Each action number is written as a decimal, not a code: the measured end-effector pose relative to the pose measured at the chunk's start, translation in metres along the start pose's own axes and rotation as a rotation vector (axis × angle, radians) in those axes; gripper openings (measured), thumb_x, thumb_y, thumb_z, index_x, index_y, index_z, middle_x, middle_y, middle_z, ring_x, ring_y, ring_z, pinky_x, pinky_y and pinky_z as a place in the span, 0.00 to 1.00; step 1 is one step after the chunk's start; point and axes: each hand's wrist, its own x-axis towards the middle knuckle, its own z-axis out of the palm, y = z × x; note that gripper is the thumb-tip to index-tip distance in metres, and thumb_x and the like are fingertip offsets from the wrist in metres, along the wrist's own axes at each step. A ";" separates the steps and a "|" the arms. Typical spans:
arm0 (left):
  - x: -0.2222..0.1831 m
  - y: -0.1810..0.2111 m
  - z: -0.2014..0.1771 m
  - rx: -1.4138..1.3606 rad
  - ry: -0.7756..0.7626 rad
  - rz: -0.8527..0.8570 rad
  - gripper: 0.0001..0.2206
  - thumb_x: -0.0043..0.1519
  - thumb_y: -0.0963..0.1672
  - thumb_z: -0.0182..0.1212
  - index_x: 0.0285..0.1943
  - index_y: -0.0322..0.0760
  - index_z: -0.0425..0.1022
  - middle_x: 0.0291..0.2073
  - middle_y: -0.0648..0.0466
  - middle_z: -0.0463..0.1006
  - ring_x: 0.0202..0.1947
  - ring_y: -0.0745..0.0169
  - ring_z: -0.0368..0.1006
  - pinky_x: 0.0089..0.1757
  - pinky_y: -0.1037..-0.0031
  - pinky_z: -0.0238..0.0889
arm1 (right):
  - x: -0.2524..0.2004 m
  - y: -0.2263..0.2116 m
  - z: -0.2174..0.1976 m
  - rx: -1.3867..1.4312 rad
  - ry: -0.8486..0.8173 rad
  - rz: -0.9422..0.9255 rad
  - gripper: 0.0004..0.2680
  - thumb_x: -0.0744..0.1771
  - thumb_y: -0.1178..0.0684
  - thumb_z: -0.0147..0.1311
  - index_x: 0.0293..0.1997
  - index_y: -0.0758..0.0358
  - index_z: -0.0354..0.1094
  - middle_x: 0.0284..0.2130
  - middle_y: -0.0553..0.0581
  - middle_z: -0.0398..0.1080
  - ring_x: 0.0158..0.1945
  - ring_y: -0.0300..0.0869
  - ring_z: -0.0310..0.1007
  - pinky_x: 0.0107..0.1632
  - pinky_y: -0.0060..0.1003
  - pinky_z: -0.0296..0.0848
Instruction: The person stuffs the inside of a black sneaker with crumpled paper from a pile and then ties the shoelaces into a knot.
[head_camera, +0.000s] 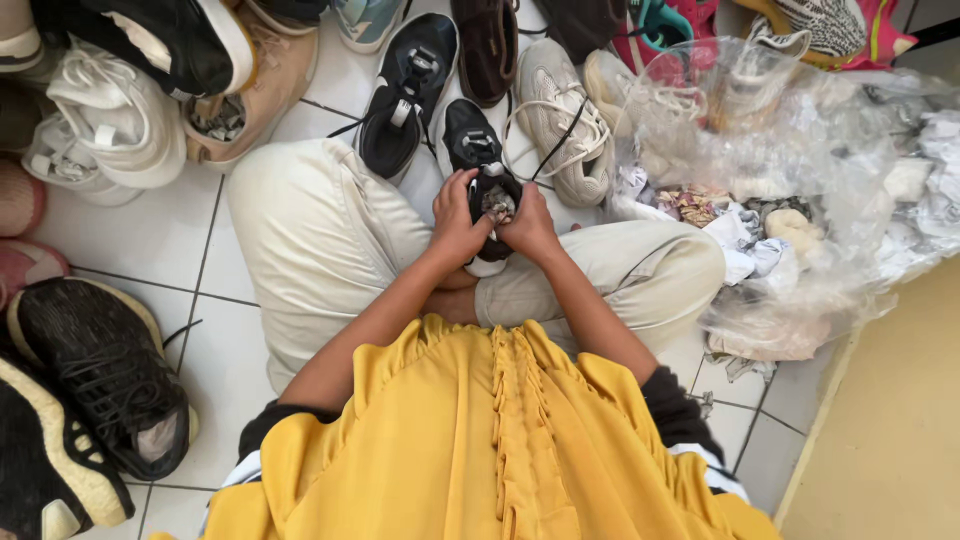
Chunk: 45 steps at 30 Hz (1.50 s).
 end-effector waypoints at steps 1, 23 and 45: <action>-0.004 0.006 -0.005 -0.001 0.005 0.001 0.34 0.59 0.43 0.62 0.76 0.46 0.50 0.73 0.42 0.49 0.77 0.41 0.38 0.69 0.51 0.29 | -0.012 -0.003 -0.006 -0.003 -0.001 -0.004 0.24 0.59 0.51 0.66 0.55 0.68 0.55 0.50 0.75 0.64 0.51 0.73 0.71 0.49 0.72 0.72; 0.000 -0.008 -0.016 -0.343 -0.119 -0.026 0.33 0.69 0.37 0.48 0.82 0.41 0.39 0.79 0.31 0.30 0.77 0.25 0.30 0.70 0.40 0.32 | -0.017 -0.037 -0.007 0.145 0.003 -0.052 0.31 0.63 0.46 0.71 0.59 0.75 0.49 0.55 0.81 0.58 0.57 0.75 0.66 0.50 0.74 0.73; -0.171 0.168 -0.038 0.075 0.283 1.167 0.23 0.68 0.34 0.36 0.73 0.24 0.60 0.77 0.35 0.51 0.78 0.30 0.42 0.71 0.54 0.39 | -0.229 -0.058 -0.014 0.380 0.945 -0.735 0.17 0.61 0.59 0.62 0.52 0.60 0.59 0.39 0.66 0.64 0.45 0.62 0.71 0.46 0.46 0.70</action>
